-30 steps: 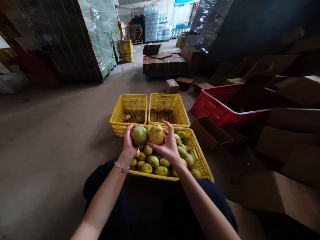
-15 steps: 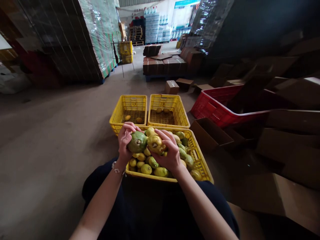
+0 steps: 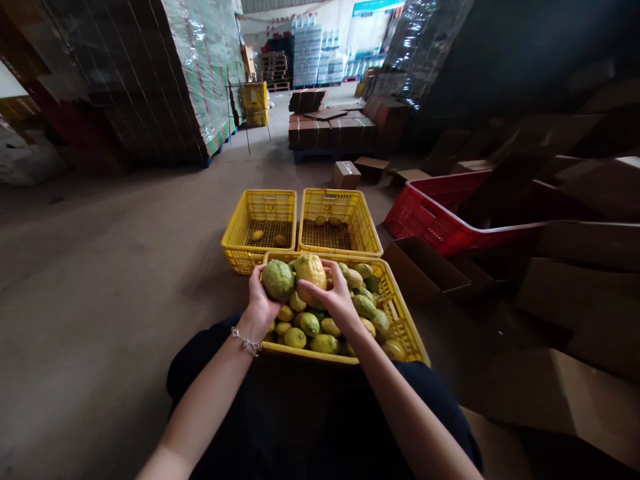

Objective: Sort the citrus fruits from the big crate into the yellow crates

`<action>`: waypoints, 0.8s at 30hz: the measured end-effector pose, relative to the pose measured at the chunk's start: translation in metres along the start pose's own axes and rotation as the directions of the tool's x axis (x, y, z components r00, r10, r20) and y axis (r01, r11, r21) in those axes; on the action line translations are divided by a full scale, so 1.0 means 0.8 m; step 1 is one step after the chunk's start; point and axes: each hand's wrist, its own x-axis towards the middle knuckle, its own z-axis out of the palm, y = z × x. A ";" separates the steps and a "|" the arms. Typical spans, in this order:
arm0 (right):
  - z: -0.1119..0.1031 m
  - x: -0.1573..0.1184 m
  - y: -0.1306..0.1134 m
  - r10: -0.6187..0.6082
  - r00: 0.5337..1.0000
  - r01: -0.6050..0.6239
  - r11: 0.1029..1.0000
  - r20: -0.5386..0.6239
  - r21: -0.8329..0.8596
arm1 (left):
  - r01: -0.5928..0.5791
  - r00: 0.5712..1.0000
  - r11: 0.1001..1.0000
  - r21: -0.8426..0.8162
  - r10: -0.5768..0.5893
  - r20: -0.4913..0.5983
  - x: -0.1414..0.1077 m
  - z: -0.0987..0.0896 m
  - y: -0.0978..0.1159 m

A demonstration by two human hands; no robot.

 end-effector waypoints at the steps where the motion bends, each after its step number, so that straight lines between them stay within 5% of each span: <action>1: 0.001 0.001 -0.001 0.050 0.998 -0.050 0.999 -0.025 0.000 | -0.006 1.000 1.000 -0.004 0.006 -0.023 -0.002 0.000 0.000; 7: 0.008 0.001 -0.013 0.216 0.976 -0.208 0.958 -0.019 0.199 | -0.034 0.997 0.999 0.023 0.032 0.067 -0.013 0.003 0.003; 15: 0.014 0.002 -0.025 0.327 0.934 -0.355 0.800 0.146 0.484 | 0.135 0.991 0.991 -0.027 -0.135 0.010 0.000 0.007 0.009; 21: 0.011 0.006 -0.034 0.469 0.881 -0.381 0.621 0.065 0.685 | -0.010 0.991 0.998 -0.057 0.018 0.134 -0.010 0.005 0.008; 24: 0.007 0.013 -0.024 0.465 0.883 -0.353 0.568 0.064 0.744 | 0.009 0.988 0.996 -0.086 0.004 0.155 -0.012 0.004 0.007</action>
